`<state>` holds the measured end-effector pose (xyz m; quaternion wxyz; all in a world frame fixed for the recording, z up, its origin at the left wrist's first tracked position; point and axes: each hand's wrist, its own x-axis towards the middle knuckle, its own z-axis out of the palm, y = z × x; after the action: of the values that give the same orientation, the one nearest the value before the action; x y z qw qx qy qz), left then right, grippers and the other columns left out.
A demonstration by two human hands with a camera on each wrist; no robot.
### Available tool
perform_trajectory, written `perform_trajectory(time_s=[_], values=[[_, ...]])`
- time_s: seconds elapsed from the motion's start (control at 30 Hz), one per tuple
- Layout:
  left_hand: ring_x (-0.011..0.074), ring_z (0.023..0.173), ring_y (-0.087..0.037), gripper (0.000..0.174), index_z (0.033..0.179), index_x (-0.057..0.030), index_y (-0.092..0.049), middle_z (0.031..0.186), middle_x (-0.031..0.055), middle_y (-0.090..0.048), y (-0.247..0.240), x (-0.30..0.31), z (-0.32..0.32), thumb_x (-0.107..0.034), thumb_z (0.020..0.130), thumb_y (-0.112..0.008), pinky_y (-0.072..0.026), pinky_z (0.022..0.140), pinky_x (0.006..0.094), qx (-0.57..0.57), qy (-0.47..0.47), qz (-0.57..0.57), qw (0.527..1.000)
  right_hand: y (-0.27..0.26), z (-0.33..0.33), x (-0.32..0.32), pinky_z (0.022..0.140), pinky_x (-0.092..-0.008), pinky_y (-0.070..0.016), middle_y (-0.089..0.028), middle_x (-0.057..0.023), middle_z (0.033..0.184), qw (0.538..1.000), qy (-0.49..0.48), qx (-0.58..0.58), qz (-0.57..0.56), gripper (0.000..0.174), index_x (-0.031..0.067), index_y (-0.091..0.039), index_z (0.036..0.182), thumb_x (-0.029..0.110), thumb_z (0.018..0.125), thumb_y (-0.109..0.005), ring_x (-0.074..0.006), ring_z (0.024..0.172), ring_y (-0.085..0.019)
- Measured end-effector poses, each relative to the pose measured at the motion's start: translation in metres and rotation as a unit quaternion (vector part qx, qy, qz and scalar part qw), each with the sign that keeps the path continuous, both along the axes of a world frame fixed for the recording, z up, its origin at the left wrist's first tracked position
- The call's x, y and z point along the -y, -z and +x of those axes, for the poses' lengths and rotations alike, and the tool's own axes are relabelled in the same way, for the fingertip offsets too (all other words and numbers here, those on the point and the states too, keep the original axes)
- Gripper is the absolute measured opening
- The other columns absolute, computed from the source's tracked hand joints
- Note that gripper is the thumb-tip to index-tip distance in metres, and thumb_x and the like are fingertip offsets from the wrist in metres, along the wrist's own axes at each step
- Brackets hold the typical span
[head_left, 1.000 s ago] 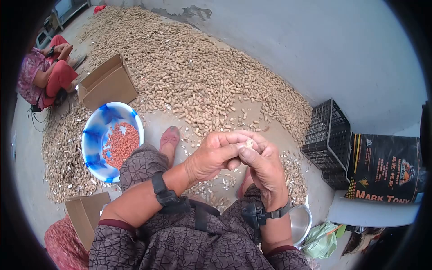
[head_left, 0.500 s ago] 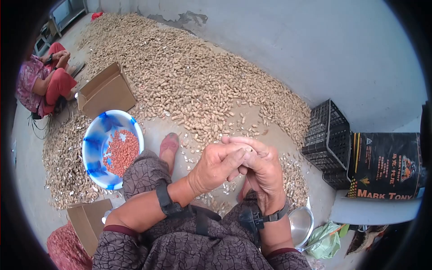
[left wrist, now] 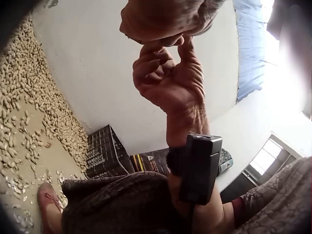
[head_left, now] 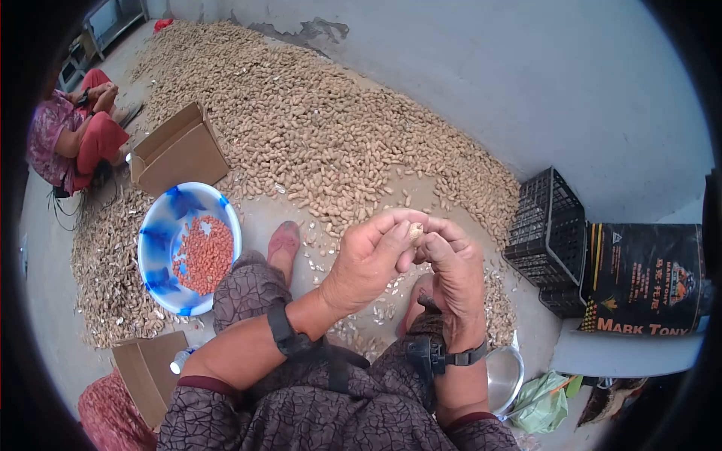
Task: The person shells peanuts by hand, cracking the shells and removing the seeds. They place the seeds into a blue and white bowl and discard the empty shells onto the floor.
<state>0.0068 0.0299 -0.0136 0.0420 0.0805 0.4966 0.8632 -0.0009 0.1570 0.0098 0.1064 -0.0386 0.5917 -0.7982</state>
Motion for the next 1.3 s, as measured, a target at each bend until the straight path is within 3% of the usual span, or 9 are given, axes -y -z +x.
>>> perform_trajectory(time_s=[0.1, 0.3, 0.57, 0.63, 0.73, 0.9, 0.97, 1.17, 1.3], values=[[0.0026, 0.052, -0.040, 0.021, 0.102, -0.0004, -0.052, 0.063, -0.0017, -0.047, 0.003, -0.005, 0.001, -0.012, 0.091, -0.039, -0.0340, 0.046, 0.0179, -0.123, -0.078, -0.135, 0.980, -0.004, -0.001, 0.005, 0.053, -0.0168, -0.0376, -0.060, -0.0048, 0.072, 0.998, 0.027, 0.007, 0.053, 0.018, -0.0019, -0.060, 0.086, 0.014, 0.078, -0.062, -0.0068, 0.061, -0.054], [0.0028, 0.052, -0.040, 0.016, 0.091, -0.0007, -0.051, 0.058, -0.0020, -0.045, 0.004, -0.005, -0.003, -0.008, 0.089, -0.036, -0.0350, 0.046, 0.0194, -0.112, -0.139, -0.202, 0.963, 0.001, -0.005, 0.014, 0.045, -0.0174, -0.0309, -0.058, -0.0047, 0.059, 0.999, 0.027, 0.005, 0.034, 0.013, 0.0015, -0.058, 0.071, 0.012, 0.078, -0.061, -0.0059, 0.050, -0.050], [0.0022, 0.051, -0.037, 0.018, 0.090, -0.0002, -0.051, 0.061, -0.0023, -0.045, 0.007, -0.012, -0.006, -0.011, 0.089, -0.036, -0.0324, 0.044, 0.0191, 0.008, -0.150, -0.092, 0.984, 0.012, -0.005, 0.027, 0.047, -0.0178, -0.0400, -0.057, -0.0041, 0.063, 0.994, 0.093, -0.038, 0.048, 0.013, -0.0017, -0.057, 0.074, 0.008, 0.082, -0.056, -0.0075, 0.051, -0.051], [0.0059, 0.053, -0.043, 0.018, 0.086, 0.0004, -0.051, 0.068, 0.0019, -0.050, 0.009, -0.010, -0.008, -0.010, 0.089, -0.036, -0.0383, 0.045, 0.0217, 0.072, -0.104, 0.007, 0.992, 0.013, -0.004, 0.029, 0.048, -0.0177, -0.0401, -0.056, -0.0039, 0.062, 0.993, 0.092, -0.043, 0.054, 0.012, -0.0018, -0.056, 0.076, 0.008, 0.082, -0.055, -0.0075, 0.051, -0.052], [0.0037, 0.051, -0.039, 0.020, 0.090, 0.0000, -0.051, 0.068, 0.0008, -0.047, 0.006, -0.003, -0.012, -0.014, 0.091, -0.035, -0.0342, 0.043, 0.0189, 0.132, -0.038, 0.156, 0.978, 0.013, -0.003, 0.030, 0.047, -0.0180, -0.0397, -0.056, -0.0039, 0.062, 0.995, 0.092, -0.042, 0.017, 0.011, -0.0014, -0.056, 0.076, 0.008, 0.082, -0.054, -0.0069, 0.051, -0.050], [0.0022, 0.047, -0.033, 0.025, 0.099, -0.0006, -0.047, 0.062, -0.0008, -0.041, 0.001, 0.010, -0.011, -0.020, 0.093, -0.033, -0.0297, 0.040, 0.0170, 0.127, 0.074, 0.227, 0.963, 0.017, -0.006, 0.019, 0.043, -0.0182, -0.0366, -0.055, -0.0038, 0.063, 0.992, 0.060, 0.007, -0.111, 0.012, -0.0006, -0.055, 0.079, 0.011, 0.081, -0.053, -0.0063, 0.049, -0.045], [0.0021, 0.045, -0.031, 0.027, 0.101, -0.0010, -0.046, 0.061, -0.0014, -0.040, 0.001, 0.010, -0.010, -0.022, 0.094, -0.032, -0.0286, 0.040, 0.0167, 0.113, 0.093, 0.239, 0.960, 0.010, -0.004, 0.018, 0.041, -0.0184, -0.0344, -0.054, -0.0027, 0.063, 0.993, 0.073, 0.015, -0.089, 0.013, -0.0006, -0.056, 0.083, 0.012, 0.081, -0.053, -0.0060, 0.048, -0.043], [-0.0006, 0.046, -0.032, 0.028, 0.103, -0.0017, -0.048, 0.061, -0.0032, -0.041, 0.001, 0.004, -0.007, -0.025, 0.094, -0.035, -0.0227, 0.038, 0.0139, 0.107, 0.077, 0.191, 0.973, 0.005, -0.001, 0.015, 0.040, -0.0159, -0.0294, -0.054, 0.0005, 0.064, 0.999, 0.031, 0.025, 0.008, 0.014, -0.0008, -0.057, 0.088, 0.011, 0.079, -0.058, -0.0011, 0.044, -0.038], [-0.0006, 0.046, -0.032, 0.025, 0.096, -0.0023, -0.052, 0.060, -0.0048, -0.042, 0.008, 0.004, -0.015, -0.025, 0.091, -0.042, -0.0241, 0.039, 0.0144, 0.088, -0.003, 0.004, 0.996, 0.004, -0.002, 0.007, 0.044, -0.0153, -0.0310, -0.054, 0.0013, 0.064, 0.998, 0.055, 0.031, 0.007, 0.010, -0.0001, -0.058, 0.085, 0.006, 0.077, -0.060, -0.0009, 0.049, -0.041]])
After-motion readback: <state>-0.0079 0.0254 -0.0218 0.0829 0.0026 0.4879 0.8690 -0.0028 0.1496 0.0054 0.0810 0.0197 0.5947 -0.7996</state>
